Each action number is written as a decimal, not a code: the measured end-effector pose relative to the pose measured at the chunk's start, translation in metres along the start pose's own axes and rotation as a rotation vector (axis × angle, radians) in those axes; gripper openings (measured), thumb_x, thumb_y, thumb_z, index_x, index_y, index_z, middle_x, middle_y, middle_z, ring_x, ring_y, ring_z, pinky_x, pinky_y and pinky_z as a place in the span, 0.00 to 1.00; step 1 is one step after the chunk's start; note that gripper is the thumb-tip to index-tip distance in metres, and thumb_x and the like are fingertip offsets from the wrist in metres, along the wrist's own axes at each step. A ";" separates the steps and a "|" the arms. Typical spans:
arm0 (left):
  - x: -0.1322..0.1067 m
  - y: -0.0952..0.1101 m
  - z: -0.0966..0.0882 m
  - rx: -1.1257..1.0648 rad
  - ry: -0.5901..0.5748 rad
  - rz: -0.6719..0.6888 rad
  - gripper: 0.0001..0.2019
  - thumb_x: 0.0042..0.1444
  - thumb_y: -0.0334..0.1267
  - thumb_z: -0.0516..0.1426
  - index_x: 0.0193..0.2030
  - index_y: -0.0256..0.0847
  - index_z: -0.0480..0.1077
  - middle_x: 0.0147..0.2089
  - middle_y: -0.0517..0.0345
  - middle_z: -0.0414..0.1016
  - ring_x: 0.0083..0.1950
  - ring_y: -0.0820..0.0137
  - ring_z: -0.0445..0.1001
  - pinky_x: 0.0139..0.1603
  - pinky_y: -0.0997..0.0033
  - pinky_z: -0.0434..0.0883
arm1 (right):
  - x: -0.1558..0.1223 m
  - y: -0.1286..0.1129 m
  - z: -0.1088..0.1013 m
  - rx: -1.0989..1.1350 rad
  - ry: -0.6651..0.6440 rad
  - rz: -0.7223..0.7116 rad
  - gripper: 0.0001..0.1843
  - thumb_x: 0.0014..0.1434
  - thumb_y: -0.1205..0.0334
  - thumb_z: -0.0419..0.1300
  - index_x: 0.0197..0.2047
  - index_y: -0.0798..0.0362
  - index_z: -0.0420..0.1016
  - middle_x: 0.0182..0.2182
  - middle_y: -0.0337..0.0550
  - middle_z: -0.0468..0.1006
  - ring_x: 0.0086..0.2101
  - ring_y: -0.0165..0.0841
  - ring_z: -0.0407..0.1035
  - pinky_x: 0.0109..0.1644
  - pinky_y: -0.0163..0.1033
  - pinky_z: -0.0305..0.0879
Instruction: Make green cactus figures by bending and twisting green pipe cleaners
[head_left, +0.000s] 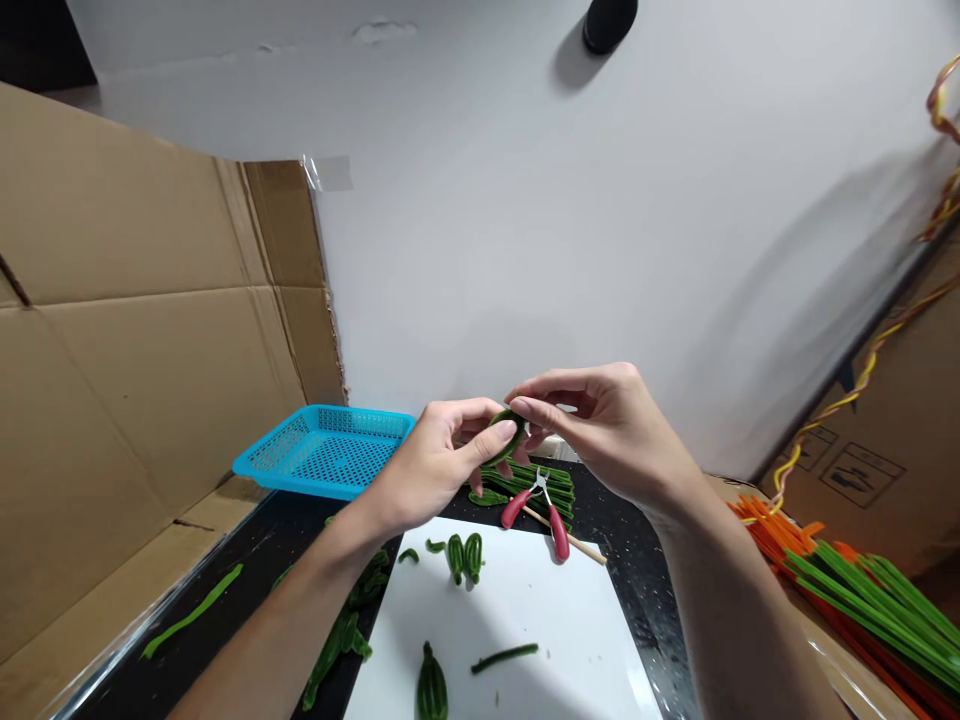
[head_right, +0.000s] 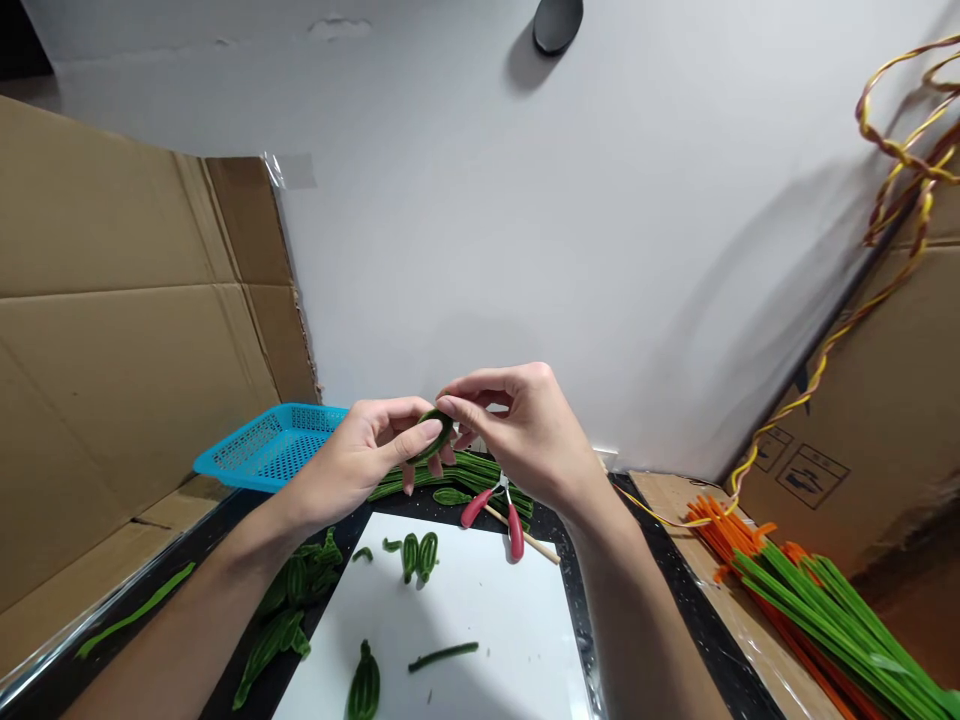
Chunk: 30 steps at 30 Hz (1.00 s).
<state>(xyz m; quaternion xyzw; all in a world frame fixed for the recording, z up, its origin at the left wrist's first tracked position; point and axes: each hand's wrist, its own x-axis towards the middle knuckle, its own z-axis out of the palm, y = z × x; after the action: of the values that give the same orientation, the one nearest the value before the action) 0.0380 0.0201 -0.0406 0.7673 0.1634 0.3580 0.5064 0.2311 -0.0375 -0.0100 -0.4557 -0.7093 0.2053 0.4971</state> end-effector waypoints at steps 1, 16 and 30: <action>-0.001 0.003 -0.004 0.065 0.012 -0.013 0.14 0.70 0.45 0.60 0.48 0.37 0.80 0.41 0.52 0.81 0.37 0.70 0.76 0.31 0.74 0.72 | 0.000 0.000 0.000 -0.027 0.003 0.001 0.11 0.66 0.57 0.68 0.39 0.54 0.89 0.30 0.45 0.85 0.29 0.35 0.81 0.36 0.40 0.80; -0.001 0.004 -0.004 0.176 0.110 -0.004 0.12 0.67 0.41 0.63 0.49 0.36 0.83 0.40 0.51 0.85 0.40 0.66 0.81 0.43 0.67 0.76 | 0.001 -0.002 0.002 -0.131 0.037 0.015 0.10 0.65 0.62 0.66 0.36 0.54 0.89 0.28 0.45 0.85 0.28 0.37 0.81 0.34 0.42 0.78; -0.006 0.005 0.000 0.343 0.149 0.182 0.19 0.66 0.37 0.66 0.62 0.45 0.76 0.44 0.59 0.84 0.46 0.68 0.80 0.53 0.66 0.77 | -0.001 -0.005 -0.002 -0.172 0.185 -0.004 0.08 0.64 0.61 0.67 0.37 0.53 0.89 0.28 0.45 0.86 0.28 0.36 0.81 0.32 0.40 0.76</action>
<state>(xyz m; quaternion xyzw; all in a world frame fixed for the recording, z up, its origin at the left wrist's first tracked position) 0.0328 0.0143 -0.0383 0.8253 0.1892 0.4250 0.3202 0.2310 -0.0417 -0.0055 -0.5122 -0.6762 0.0997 0.5201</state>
